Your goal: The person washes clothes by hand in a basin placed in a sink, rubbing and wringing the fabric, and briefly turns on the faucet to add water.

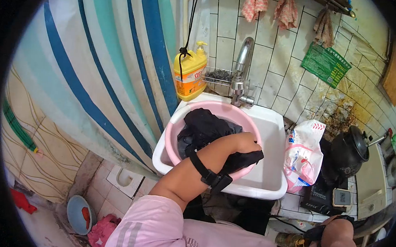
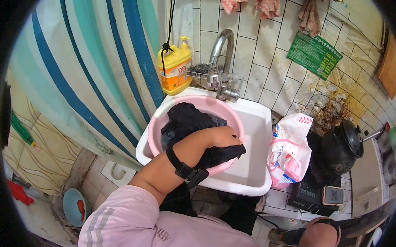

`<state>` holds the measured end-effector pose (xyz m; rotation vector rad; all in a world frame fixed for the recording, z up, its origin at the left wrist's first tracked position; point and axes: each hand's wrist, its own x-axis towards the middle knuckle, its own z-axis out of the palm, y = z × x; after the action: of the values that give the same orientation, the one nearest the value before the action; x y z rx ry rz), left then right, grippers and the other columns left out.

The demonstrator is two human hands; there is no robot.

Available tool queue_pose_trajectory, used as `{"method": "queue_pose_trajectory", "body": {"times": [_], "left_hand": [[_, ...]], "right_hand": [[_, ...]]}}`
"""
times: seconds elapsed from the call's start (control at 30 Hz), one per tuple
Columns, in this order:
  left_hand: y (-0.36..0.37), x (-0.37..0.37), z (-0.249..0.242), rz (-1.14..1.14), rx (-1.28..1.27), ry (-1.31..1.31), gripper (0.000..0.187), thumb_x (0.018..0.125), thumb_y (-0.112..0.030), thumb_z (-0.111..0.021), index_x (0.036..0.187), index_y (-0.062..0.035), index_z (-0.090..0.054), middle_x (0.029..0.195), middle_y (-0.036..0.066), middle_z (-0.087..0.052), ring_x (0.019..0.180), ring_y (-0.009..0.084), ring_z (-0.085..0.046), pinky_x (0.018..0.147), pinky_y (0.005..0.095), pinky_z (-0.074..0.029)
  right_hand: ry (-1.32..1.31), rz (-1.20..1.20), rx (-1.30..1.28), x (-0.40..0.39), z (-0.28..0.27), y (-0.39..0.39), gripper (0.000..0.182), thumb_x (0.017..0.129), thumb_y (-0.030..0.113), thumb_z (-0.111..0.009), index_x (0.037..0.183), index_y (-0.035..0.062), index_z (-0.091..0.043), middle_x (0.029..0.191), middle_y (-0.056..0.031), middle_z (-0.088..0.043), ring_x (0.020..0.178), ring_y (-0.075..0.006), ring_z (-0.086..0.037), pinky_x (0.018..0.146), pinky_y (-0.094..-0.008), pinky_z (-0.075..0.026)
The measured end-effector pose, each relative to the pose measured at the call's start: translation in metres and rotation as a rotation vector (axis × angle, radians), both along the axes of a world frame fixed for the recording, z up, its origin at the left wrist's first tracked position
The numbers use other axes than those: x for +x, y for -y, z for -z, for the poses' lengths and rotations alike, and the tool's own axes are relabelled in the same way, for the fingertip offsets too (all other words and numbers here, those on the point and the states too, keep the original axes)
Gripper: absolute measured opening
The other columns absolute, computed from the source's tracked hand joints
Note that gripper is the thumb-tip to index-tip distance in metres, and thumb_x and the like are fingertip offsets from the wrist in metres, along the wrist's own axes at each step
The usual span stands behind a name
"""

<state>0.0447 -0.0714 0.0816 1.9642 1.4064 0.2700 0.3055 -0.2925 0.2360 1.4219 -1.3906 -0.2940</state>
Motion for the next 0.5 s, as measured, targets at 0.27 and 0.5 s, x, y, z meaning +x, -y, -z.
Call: {"method": "queue_pose_trajectory", "body": {"times": [0.27, 0.5], "left_hand": [[0.007, 0.000, -0.009, -0.010, -0.001, 0.014, 0.052, 0.083, -0.041, -0.055, 0.103, 0.0060, -0.064, 0.107, 0.026, -0.062, 0.098, 0.0347, -0.061, 0.084, 0.0386, -0.046], [0.003, 0.003, -0.003, -0.045, -0.015, -0.005, 0.047, 0.081, -0.039, -0.055, 0.106, 0.0001, -0.066, 0.109, 0.025, -0.062, 0.102, 0.0374, -0.060, 0.089, 0.0394, -0.045]], "right_hand": [[-0.039, -0.012, 0.027, -0.004, -0.007, 0.001, 0.025, 0.067, -0.021, -0.061, 0.082, -0.0020, -0.067, 0.087, 0.0022, -0.065, 0.084, -0.0149, -0.059, 0.073, -0.0377, -0.050], [0.146, -0.086, -0.041, 0.014, 0.021, 0.013, 0.025, 0.065, -0.020, -0.063, 0.084, -0.0039, -0.066, 0.088, 0.0028, -0.065, 0.083, -0.0137, -0.059, 0.072, -0.0366, -0.050]]}}
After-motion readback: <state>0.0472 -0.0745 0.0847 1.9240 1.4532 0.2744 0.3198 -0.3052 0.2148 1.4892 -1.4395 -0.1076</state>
